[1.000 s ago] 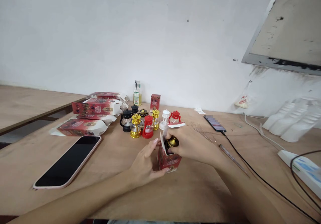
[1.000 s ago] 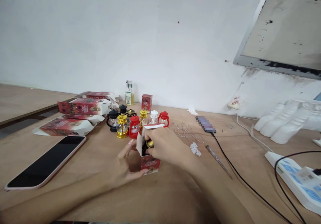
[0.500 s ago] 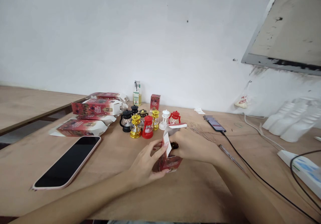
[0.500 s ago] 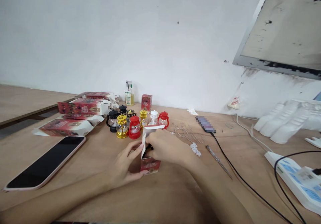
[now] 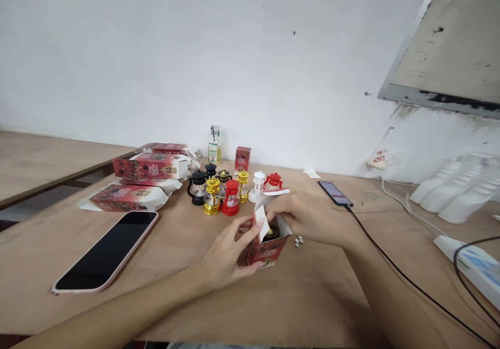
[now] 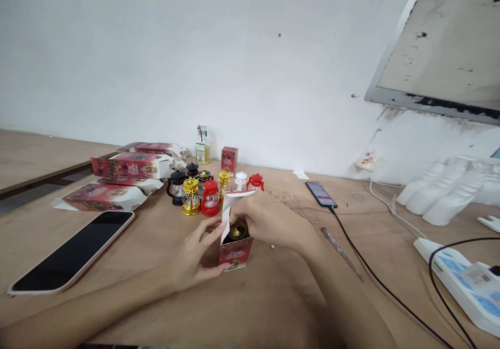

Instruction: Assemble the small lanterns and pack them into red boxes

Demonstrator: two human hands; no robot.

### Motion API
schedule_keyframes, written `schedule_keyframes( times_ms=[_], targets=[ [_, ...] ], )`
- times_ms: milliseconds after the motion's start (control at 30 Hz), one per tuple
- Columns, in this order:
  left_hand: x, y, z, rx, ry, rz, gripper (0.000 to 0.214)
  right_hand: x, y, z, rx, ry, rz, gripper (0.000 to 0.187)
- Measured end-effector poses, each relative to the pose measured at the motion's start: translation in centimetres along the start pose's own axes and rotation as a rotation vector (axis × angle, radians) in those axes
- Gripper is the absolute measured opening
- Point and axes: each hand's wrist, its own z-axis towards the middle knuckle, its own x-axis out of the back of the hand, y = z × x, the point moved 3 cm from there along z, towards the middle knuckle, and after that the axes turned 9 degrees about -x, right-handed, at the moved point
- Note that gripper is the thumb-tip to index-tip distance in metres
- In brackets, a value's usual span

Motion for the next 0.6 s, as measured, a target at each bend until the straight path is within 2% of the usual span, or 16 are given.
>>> schedule_keyframes(
  times_ms=[233,400,500,600],
  targets=[
    [0.2,0.0,0.1,0.030,-0.001,-0.035,0.084,1.6,2.1,-0.7,-0.036,0.162,-0.054,0.034],
    [0.1,-0.2,0.1,0.053,-0.014,-0.081,0.081,1.5,2.7,-0.4,-0.024,0.223,-0.122,0.027],
    [0.2,-0.3,0.1,0.073,-0.031,-0.106,0.078,1.3,2.6,0.0,-0.027,0.276,-0.135,0.034],
    [0.2,-0.4,0.2,0.086,-0.046,-0.131,0.076,1.4,2.0,0.1,-0.027,0.366,-0.207,0.053]
  ],
)
